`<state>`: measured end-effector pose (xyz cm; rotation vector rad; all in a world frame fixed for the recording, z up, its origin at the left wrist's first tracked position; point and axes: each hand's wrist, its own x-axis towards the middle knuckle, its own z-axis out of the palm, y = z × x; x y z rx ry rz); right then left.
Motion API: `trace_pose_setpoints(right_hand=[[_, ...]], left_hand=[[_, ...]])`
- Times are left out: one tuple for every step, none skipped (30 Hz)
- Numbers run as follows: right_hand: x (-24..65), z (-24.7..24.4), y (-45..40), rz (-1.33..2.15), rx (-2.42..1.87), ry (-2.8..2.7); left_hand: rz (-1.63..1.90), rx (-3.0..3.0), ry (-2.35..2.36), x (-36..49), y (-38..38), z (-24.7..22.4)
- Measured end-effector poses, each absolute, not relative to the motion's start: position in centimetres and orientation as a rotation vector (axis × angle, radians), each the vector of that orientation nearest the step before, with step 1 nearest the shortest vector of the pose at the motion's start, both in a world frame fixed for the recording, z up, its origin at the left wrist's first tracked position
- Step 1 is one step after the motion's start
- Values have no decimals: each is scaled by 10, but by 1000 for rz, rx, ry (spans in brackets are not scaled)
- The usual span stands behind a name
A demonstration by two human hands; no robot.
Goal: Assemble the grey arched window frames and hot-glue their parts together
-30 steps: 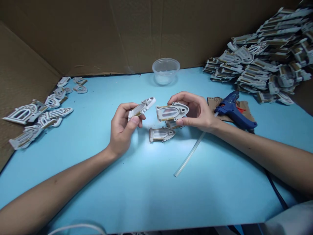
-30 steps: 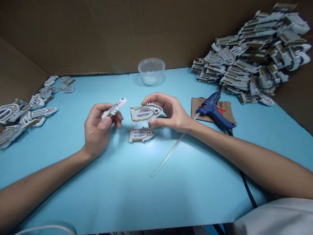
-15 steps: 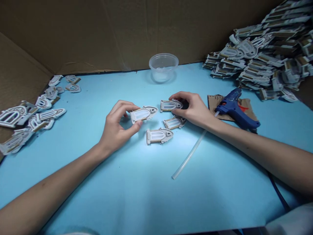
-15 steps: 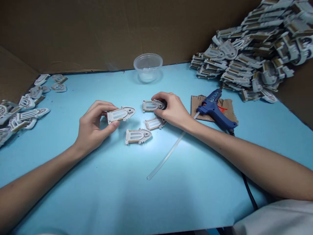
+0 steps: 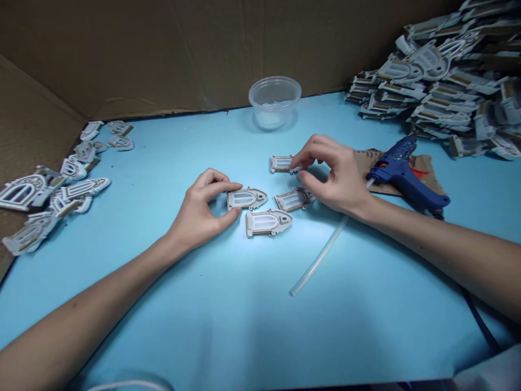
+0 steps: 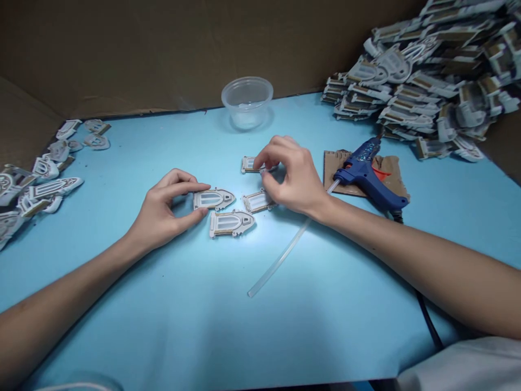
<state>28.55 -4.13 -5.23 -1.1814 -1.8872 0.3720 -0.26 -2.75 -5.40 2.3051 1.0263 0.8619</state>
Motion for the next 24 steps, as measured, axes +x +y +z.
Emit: trace_pose_setpoints(right_hand=[[284,-50,-44,374,-1139,-1954],[283,-49,-45,380,-1106,-2008],[282,-49,-46,390,-1087,-2038],[282,-48,-47,400,-1083,-2038],[283,-49,-46,415,-1093,-2009],[284,-49,-45,452,-1114,-1963],[285,-48,-43,526,-1144,-1914],[288,-48,-40,633,-1177,-1875],[290,-47,-37,757,-1207,-1861],[293,-45,-35,869,-1232,-1883],[295,-44,-33,949,-1251,-1943],[297,-42,-32,974,-1266,-2035],[298,-41,-32,941,-1279,-2135],[298,-40,-34,877,-1288,-2222],[298,-39,-35,810,-1290,-2281],[296,-40,-37,756,-1286,-2310],[294,-41,-39,716,-1277,-2312],[292,-42,-41,686,-1269,-2289],[290,-44,-42,664,-1264,-2248],[288,-46,-42,643,-1262,-2194],[287,-48,-43,616,-1259,-2131],[285,-50,-43,586,-1249,-2070],[284,-51,-44,556,-1230,-2023],[283,-52,-45,530,-1203,-1997]], left_hand=[[869,2307,1029,-2,-28,-54],[873,2309,1034,-2,-28,-55],[875,2310,1039,-2,-28,-55],[873,2310,1047,-2,-28,-56],[871,2310,1053,-2,-28,-56],[868,2311,1057,-3,-28,-56],[868,2313,1059,-3,-28,-57],[864,2315,1061,-3,-28,-56],[860,2316,1062,-3,-27,-56],[856,2316,1060,-3,-27,-56],[852,2314,1060,-2,-27,-55],[850,2311,1060,-2,-27,-55],[849,2307,1060,-2,-27,-54],[850,2305,1059,-2,-27,-53],[851,2304,1059,-2,-26,-53],[849,2303,1061,-2,-26,-53],[843,2300,1062,-2,-26,-52],[837,2297,1062,-2,-26,-53],[830,2291,1063,-1,-26,-53],[826,2282,1062,-1,-27,-54],[826,2269,1061,-1,-27,-54],[833,2252,1060,-1,-28,-55],[841,2231,1057,-1,-28,-56],[849,2206,1052,0,-29,-56]])
